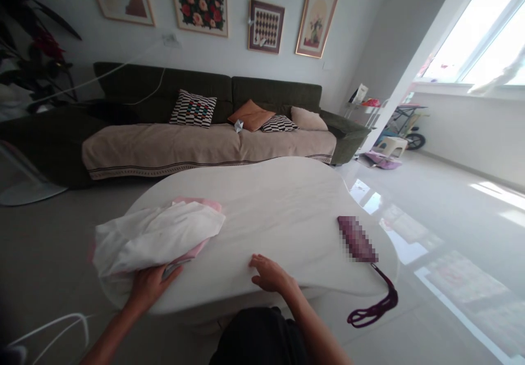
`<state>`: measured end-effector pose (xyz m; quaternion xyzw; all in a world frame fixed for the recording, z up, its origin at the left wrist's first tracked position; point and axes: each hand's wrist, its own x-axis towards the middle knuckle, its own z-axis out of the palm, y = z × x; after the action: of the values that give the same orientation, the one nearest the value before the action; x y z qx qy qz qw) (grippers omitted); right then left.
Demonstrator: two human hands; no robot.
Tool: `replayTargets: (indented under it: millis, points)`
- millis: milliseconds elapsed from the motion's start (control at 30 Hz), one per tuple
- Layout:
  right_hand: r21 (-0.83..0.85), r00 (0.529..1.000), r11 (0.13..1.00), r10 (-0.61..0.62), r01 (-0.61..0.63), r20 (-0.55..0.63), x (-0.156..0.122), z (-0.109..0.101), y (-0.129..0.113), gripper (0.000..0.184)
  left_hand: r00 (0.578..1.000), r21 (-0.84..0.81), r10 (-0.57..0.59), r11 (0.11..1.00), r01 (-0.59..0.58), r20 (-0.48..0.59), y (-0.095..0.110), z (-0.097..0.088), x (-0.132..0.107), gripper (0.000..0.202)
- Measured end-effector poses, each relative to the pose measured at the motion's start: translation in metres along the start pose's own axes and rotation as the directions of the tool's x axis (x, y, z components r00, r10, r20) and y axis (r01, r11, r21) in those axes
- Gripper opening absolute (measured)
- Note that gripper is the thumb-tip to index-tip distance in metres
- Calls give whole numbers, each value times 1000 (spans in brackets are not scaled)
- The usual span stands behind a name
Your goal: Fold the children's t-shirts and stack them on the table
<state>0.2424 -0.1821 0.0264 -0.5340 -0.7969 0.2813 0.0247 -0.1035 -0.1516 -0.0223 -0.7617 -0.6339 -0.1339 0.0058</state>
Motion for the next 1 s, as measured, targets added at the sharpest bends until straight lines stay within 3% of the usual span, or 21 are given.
replayTargets:
  millis: [100, 200, 267, 333, 400, 467, 533, 600, 667, 733, 833, 900, 967, 1000]
  points:
    - [8, 1000, 1000, 4, -4, -11, -1, 0, -2, 48, 1000, -54, 18, 998, -17, 10, 9, -13, -10, 39]
    - [16, 1000, 1000, 19, -19, -25, -3, 4, -4, 50, 995, -257, 33, 966, -8, 96, 27, -36, -18, 36]
    - [25, 998, 999, 33, -32, -48, -4, 7, -7, 50, 992, -375, 49, 927, -1, 119, 41, -54, -9, 32]
    - [27, 997, 999, 45, -44, -66, -4, 9, -10, 51, 998, -386, 68, 921, -60, 7, 53, -70, 15, 32]
    - [16, 997, 999, 47, -46, -64, -5, 9, -13, 50, 989, -279, 51, 956, -90, -141, 58, -79, 51, 34]
    - [12, 997, 999, 51, -51, -51, -6, 7, -15, 49, 983, -128, -121, 986, 104, -138, 56, -81, 88, 47]
    - [26, 997, 998, 62, -61, -35, -8, 6, -14, 51, 953, -53, -304, 951, 304, -3, 48, -78, 115, 54]
    - [44, 998, 997, 66, -65, -17, -10, 7, -11, 54, 926, -58, -358, 929, 366, 120, 40, -76, 131, 45]
    - [53, 998, 997, 60, -60, -3, -12, 9, -6, 55, 940, -112, -303, 940, 322, 154, 36, -82, 137, 35]
    - [63, 999, 997, 49, -49, 6, -10, 10, -1, 54, 967, -169, -220, 956, 239, 125, 42, -99, 139, 31]
    - [186, 998, 982, -19, 30, -64, -1, -7, -5, 59, 997, -441, 78, 895, -66, 9, 72, -146, 136, 27]
    - [330, 970, 937, -30, 111, -241, 8, -35, -19, 75, 932, -644, 344, 689, -333, -114, 103, -185, 132, 23]
    - [402, 887, 893, 8, 201, -461, 14, -75, -38, 89, 839, -713, 513, 519, -472, -182, 135, -220, 128, 18]
    - [380, 832, 891, 5, 249, -556, 16, -98, -48, 88, 798, -722, 559, 456, -521, -223, 149, -235, 127, 17]
